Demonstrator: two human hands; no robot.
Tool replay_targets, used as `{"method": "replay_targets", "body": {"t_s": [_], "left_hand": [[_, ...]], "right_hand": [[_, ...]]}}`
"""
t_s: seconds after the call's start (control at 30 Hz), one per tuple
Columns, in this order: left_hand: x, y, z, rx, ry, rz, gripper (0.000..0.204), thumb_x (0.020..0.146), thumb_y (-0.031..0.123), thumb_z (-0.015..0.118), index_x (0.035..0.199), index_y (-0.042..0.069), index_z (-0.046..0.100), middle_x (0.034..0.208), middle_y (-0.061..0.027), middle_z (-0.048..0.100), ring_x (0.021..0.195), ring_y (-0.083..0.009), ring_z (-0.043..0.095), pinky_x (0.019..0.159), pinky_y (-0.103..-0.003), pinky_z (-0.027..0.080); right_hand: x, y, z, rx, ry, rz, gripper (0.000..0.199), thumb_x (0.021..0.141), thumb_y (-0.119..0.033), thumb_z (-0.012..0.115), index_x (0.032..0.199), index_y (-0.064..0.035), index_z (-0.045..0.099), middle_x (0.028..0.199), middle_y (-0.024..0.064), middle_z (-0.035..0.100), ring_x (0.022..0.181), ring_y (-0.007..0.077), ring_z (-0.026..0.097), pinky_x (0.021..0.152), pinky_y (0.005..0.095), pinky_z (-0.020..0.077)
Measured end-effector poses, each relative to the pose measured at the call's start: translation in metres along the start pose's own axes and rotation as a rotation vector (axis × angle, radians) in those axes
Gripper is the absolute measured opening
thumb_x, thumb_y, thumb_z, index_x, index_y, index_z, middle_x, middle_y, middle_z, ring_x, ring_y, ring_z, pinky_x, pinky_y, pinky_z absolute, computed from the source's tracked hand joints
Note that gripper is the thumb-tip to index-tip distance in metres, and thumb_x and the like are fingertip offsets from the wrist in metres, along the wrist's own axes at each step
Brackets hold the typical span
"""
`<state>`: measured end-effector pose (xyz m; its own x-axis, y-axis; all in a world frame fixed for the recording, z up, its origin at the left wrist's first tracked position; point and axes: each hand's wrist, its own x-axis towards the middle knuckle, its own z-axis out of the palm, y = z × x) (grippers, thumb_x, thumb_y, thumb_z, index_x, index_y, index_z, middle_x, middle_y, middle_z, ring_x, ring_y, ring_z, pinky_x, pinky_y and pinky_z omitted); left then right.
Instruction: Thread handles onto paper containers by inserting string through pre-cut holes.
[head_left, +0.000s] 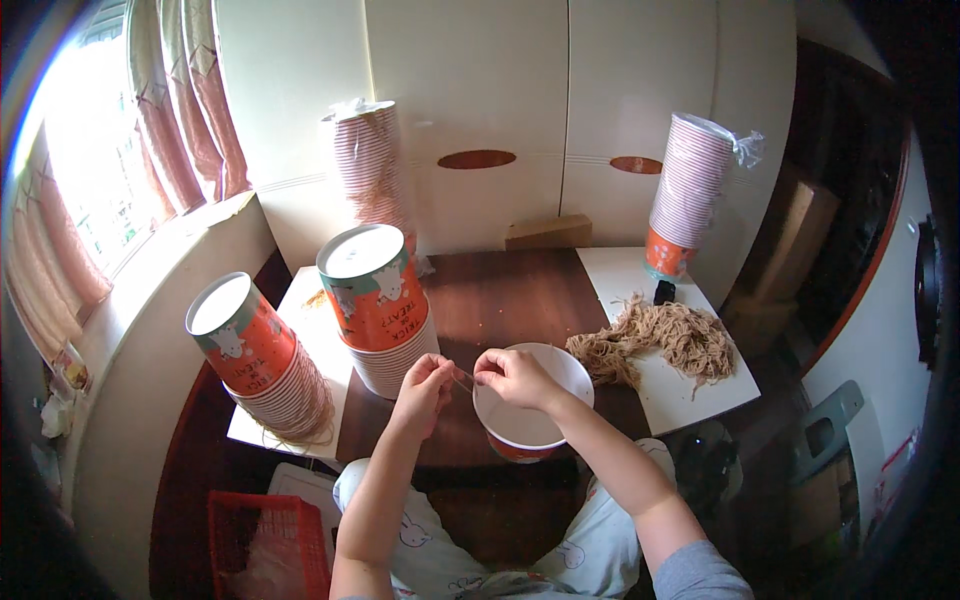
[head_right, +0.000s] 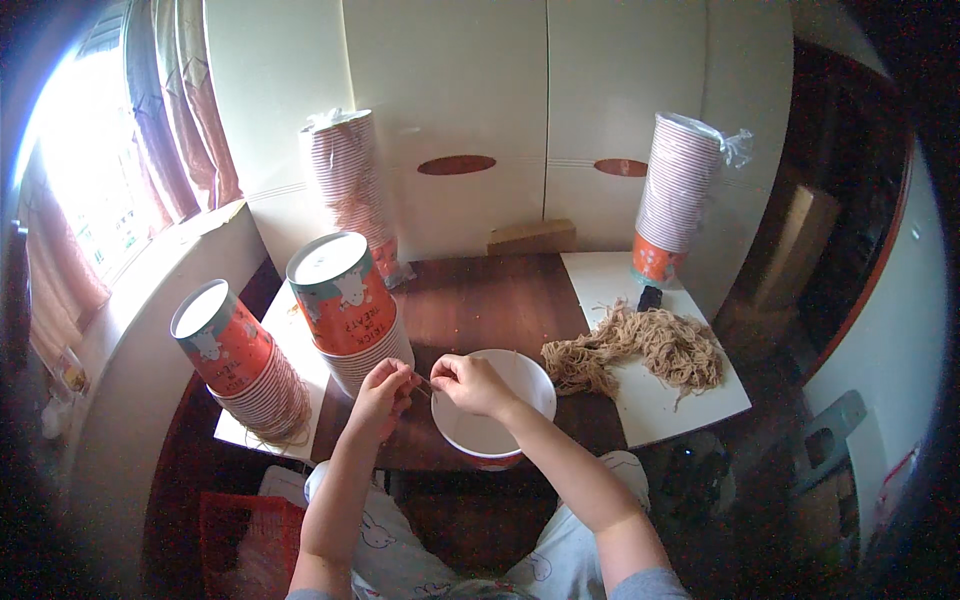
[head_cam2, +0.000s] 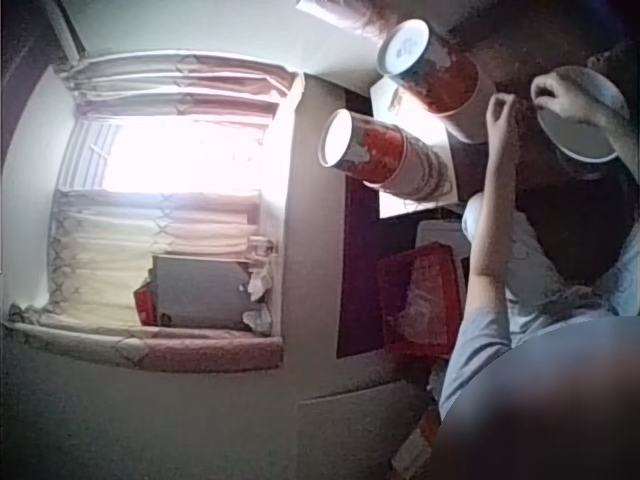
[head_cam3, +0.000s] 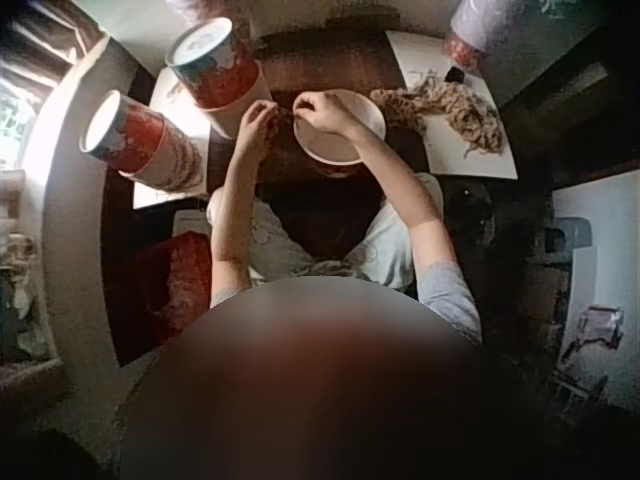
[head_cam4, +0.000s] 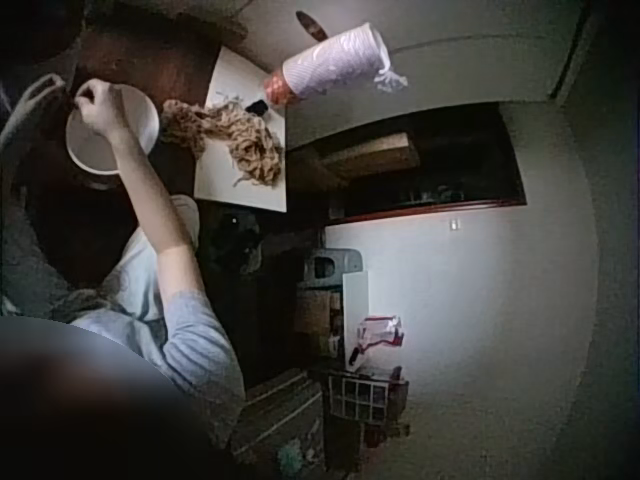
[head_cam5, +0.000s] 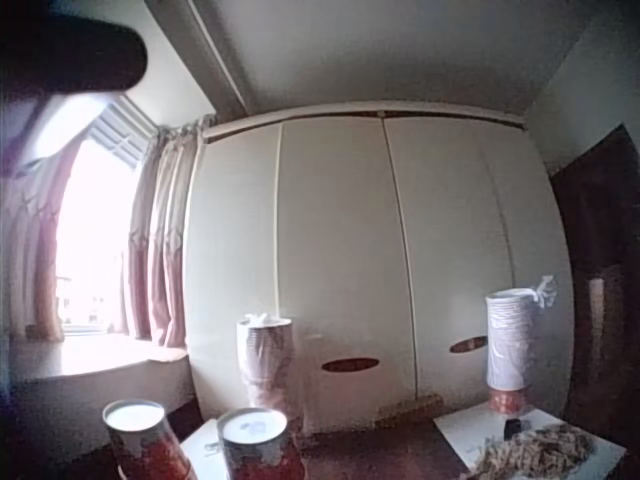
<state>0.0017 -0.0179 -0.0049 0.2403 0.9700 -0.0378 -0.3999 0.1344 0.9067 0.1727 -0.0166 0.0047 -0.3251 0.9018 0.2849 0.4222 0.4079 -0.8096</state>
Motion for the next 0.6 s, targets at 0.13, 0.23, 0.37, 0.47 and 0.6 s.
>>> {"method": "replay_targets", "body": {"t_s": [0.13, 0.23, 0.37, 0.47, 0.6], "left_hand": [[0.001, 0.0, -0.006, 0.153, -0.106, 0.032, 0.008, 0.081, 0.013, 0.055, 0.083, 0.007, 0.05, 0.075, -0.0006, 0.054, 0.062, -0.0047, 0.046, 0.05, -0.016, 0.033], [0.001, -0.005, -0.003, 0.263, -0.171, 0.089, 0.012, 0.08, 0.012, 0.056, 0.088, 0.004, 0.052, 0.077, -0.0014, 0.055, 0.07, -0.0066, 0.051, 0.057, -0.017, 0.039], [0.0, -0.009, 0.001, 0.364, -0.149, 0.196, 0.014, 0.08, 0.011, 0.056, 0.087, 0.0, 0.053, 0.076, -0.0016, 0.056, 0.072, -0.0086, 0.053, 0.065, -0.021, 0.044], [-0.001, -0.007, 0.006, 0.367, -0.126, 0.235, 0.013, 0.081, 0.012, 0.056, 0.085, 0.0, 0.053, 0.074, -0.0009, 0.055, 0.069, -0.007, 0.052, 0.062, -0.019, 0.043], [0.004, -0.017, 0.002, 0.428, -0.076, 0.281, 0.011, 0.081, 0.011, 0.055, 0.083, 0.0, 0.054, 0.069, 0.0016, 0.052, 0.064, -0.0033, 0.048, 0.054, -0.016, 0.037]], "right_hand": [[0.001, 0.005, 0.001, 0.137, 0.054, -0.025, 0.01, 0.078, -0.011, 0.055, 0.082, -0.0012, 0.056, 0.073, 0.0092, 0.061, 0.068, 0.015, 0.058, 0.062, 0.028, 0.0448], [0.001, 0.003, 0.001, 0.117, 0.057, -0.046, 0.011, 0.079, -0.011, 0.055, 0.083, -0.001, 0.055, 0.073, 0.0099, 0.061, 0.068, 0.0154, 0.058, 0.062, 0.0282, 0.0448], [0.0, -0.002, 0.001, 0.067, 0.056, -0.065, 0.011, 0.079, -0.011, 0.055, 0.083, -0.0008, 0.055, 0.073, 0.0104, 0.061, 0.068, 0.0158, 0.058, 0.062, 0.0283, 0.0448], [0.0, 0.0, 0.001, 0.088, 0.069, -0.059, 0.011, 0.079, -0.011, 0.055, 0.083, -0.0006, 0.055, 0.072, 0.011, 0.061, 0.067, 0.0166, 0.059, 0.061, 0.0288, 0.0449], [0.001, 0.004, 0.003, 0.076, 0.075, -0.08, 0.011, 0.078, -0.011, 0.055, 0.083, -0.0004, 0.054, 0.072, 0.0128, 0.06, 0.067, 0.0192, 0.059, 0.061, 0.0301, 0.045]]}}
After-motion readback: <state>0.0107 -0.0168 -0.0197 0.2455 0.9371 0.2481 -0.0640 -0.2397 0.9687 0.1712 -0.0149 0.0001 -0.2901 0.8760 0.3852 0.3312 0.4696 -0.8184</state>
